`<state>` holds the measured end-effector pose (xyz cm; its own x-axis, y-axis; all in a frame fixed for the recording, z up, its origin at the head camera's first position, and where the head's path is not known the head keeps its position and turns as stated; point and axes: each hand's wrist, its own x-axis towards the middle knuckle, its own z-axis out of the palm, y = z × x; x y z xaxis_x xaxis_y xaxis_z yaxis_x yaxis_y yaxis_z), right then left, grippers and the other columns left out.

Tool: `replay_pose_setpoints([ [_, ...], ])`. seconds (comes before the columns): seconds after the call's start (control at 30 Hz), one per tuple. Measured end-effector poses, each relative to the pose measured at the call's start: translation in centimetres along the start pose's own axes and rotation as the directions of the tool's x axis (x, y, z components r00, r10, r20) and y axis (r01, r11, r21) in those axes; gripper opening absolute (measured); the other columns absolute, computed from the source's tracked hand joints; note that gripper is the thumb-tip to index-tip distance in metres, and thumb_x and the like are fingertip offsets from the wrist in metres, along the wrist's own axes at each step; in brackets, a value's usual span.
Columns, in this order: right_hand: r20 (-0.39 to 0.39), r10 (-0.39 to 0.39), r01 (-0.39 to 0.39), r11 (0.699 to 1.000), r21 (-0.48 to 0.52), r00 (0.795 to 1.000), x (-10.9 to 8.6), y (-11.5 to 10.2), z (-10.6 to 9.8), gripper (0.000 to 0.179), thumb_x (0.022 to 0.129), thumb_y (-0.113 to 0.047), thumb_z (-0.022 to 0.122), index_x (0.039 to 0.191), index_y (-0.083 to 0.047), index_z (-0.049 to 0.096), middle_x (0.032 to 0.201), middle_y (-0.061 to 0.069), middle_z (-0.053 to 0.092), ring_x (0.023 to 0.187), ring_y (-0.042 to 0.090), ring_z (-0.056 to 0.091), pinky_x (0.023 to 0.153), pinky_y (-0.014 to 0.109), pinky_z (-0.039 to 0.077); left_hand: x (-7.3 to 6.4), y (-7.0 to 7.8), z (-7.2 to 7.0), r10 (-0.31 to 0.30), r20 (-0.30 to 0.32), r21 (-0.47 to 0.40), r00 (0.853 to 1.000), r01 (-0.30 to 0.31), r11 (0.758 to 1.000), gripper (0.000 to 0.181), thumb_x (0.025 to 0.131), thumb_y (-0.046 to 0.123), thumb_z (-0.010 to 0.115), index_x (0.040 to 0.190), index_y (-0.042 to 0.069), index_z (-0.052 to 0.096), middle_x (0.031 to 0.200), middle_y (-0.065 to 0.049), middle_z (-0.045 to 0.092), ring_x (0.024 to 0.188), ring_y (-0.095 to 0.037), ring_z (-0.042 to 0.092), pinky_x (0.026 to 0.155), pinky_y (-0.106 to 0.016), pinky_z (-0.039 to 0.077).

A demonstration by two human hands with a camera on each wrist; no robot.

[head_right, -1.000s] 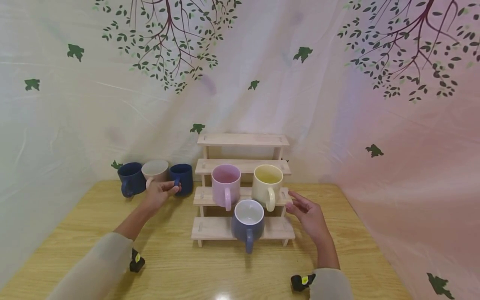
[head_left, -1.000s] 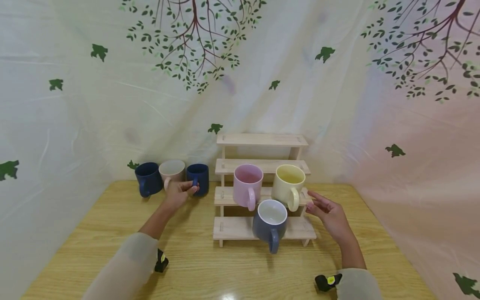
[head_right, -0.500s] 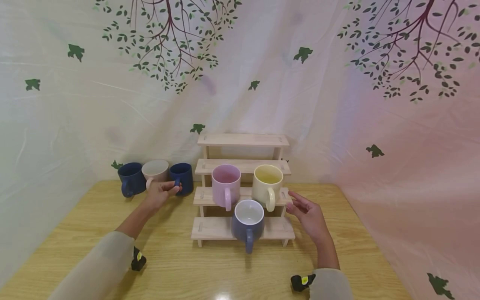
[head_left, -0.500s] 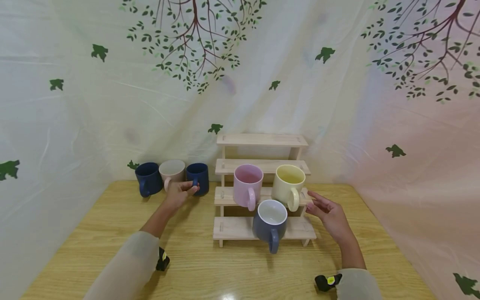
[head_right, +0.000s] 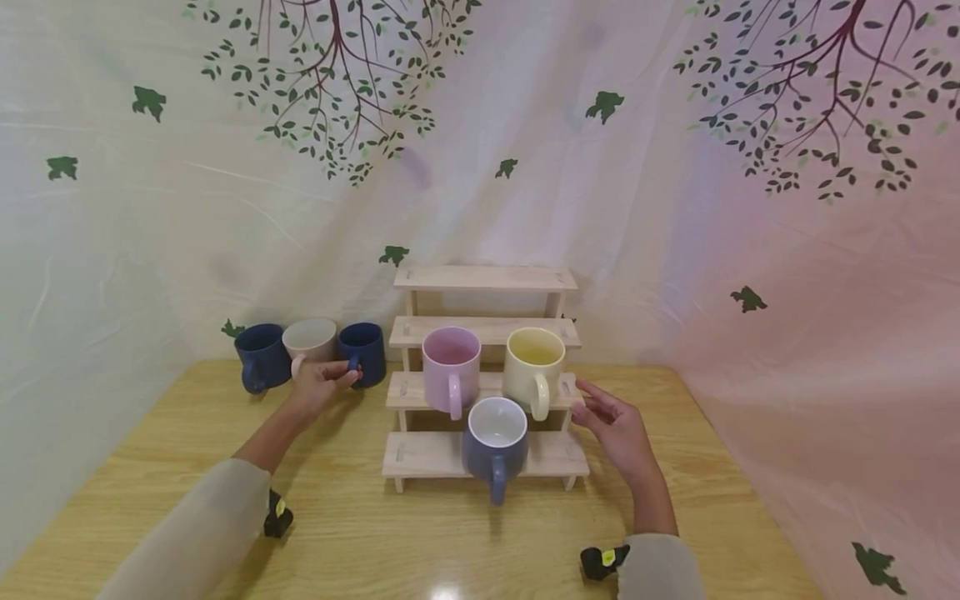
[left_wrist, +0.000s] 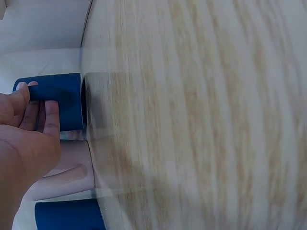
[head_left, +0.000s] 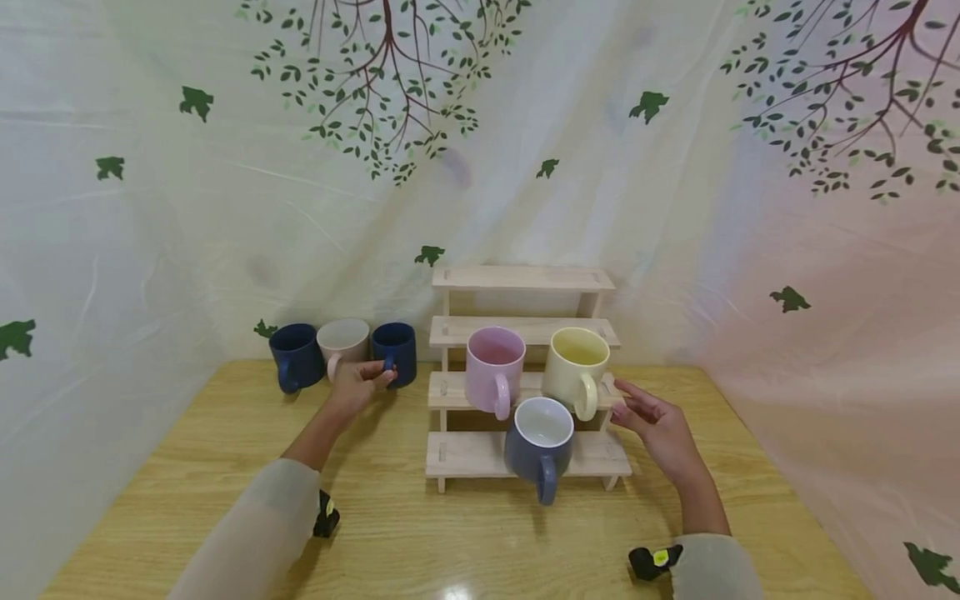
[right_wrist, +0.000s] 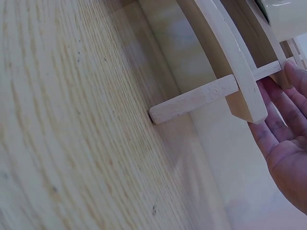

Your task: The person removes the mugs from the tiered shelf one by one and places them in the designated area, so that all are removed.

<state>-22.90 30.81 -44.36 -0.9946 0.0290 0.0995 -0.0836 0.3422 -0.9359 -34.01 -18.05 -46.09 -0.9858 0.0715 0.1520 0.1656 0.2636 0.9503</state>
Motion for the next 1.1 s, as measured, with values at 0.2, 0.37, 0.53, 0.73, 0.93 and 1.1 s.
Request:
replay_pose_setpoints([
  [0.2, 0.006, -0.012, 0.012, 1.000, -0.003, 1.000, 0.01, -0.08, -0.03, 0.058, 0.100, -0.038, 0.066, 0.151, -0.016, 0.052, 0.128, 0.019, 0.067, 0.107, 0.020, 0.072, 0.092, 0.023, 0.055, -0.03, 0.33, -0.15, -0.017, 0.002, 0.018, 1.000, 0.017, 1.000, 0.027, 0.101, 0.008, 0.065, 0.117, -0.013, 0.069, 0.112, -0.021, 0.073, 0.090, -0.004, 0.064, 0.077, -0.013, 0.050],
  [0.37, 0.010, -0.007, 0.007, 1.000, -0.017, 1.000, 0.02, 0.01, -0.02, 0.059, 0.099, -0.040, 0.066, 0.152, -0.017, 0.051, 0.128, 0.019, 0.066, 0.113, 0.030, 0.070, 0.095, 0.026, 0.055, 0.05, 0.04, -0.12, -0.009, -0.003, -0.017, 1.000, 0.009, 1.000, 0.028, 0.101, 0.008, 0.066, 0.116, -0.015, 0.069, 0.108, -0.018, 0.075, 0.088, -0.001, 0.064, 0.077, -0.013, 0.050],
  [0.53, 0.011, 0.006, -0.005, 1.000, -0.018, 1.000, 0.02, -0.07, 0.04, 0.060, 0.099, -0.041, 0.066, 0.152, -0.018, 0.051, 0.129, 0.019, 0.067, 0.115, 0.034, 0.068, 0.094, 0.025, 0.055, -0.02, -0.24, -0.23, 0.004, 0.004, -0.013, 1.000, -0.004, 1.000, 0.028, 0.101, 0.007, 0.064, 0.117, -0.015, 0.069, 0.109, -0.018, 0.075, 0.089, 0.000, 0.063, 0.078, -0.013, 0.050],
  [0.73, 0.008, -0.011, 0.011, 1.000, -0.010, 1.000, 0.07, -0.07, 0.02, 0.058, 0.100, -0.038, 0.066, 0.152, -0.016, 0.052, 0.127, 0.019, 0.067, 0.113, 0.031, 0.070, 0.094, 0.026, 0.055, -0.03, -0.23, -0.43, 0.014, 0.014, 0.023, 1.000, -0.014, 1.000, 0.028, 0.101, 0.010, 0.065, 0.117, -0.013, 0.070, 0.112, -0.021, 0.074, 0.090, -0.003, 0.064, 0.079, -0.016, 0.051],
  [0.93, 0.008, -0.016, 0.016, 1.000, -0.012, 1.000, 0.15, 0.03, -0.06, 0.059, 0.100, -0.040, 0.066, 0.152, -0.016, 0.051, 0.127, 0.017, 0.067, 0.112, 0.029, 0.070, 0.092, 0.023, 0.055, -0.02, -0.41, -0.53, 0.031, 0.035, 0.053, 0.999, -0.033, 0.998, 0.027, 0.101, 0.010, 0.066, 0.115, -0.012, 0.071, 0.112, -0.022, 0.073, 0.092, -0.005, 0.064, 0.079, -0.015, 0.050],
  [1.1, 0.010, -0.015, 0.015, 1.000, -0.014, 1.000, 0.06, 0.07, -0.08, 0.059, 0.100, -0.039, 0.065, 0.152, -0.016, 0.050, 0.128, 0.018, 0.066, 0.111, 0.027, 0.071, 0.095, 0.029, 0.055, -0.21, -0.63, -0.64, 0.041, 0.065, 0.067, 0.997, -0.046, 0.997, 0.027, 0.101, 0.008, 0.066, 0.115, -0.013, 0.070, 0.113, -0.024, 0.072, 0.094, -0.007, 0.066, 0.079, -0.014, 0.051],
])
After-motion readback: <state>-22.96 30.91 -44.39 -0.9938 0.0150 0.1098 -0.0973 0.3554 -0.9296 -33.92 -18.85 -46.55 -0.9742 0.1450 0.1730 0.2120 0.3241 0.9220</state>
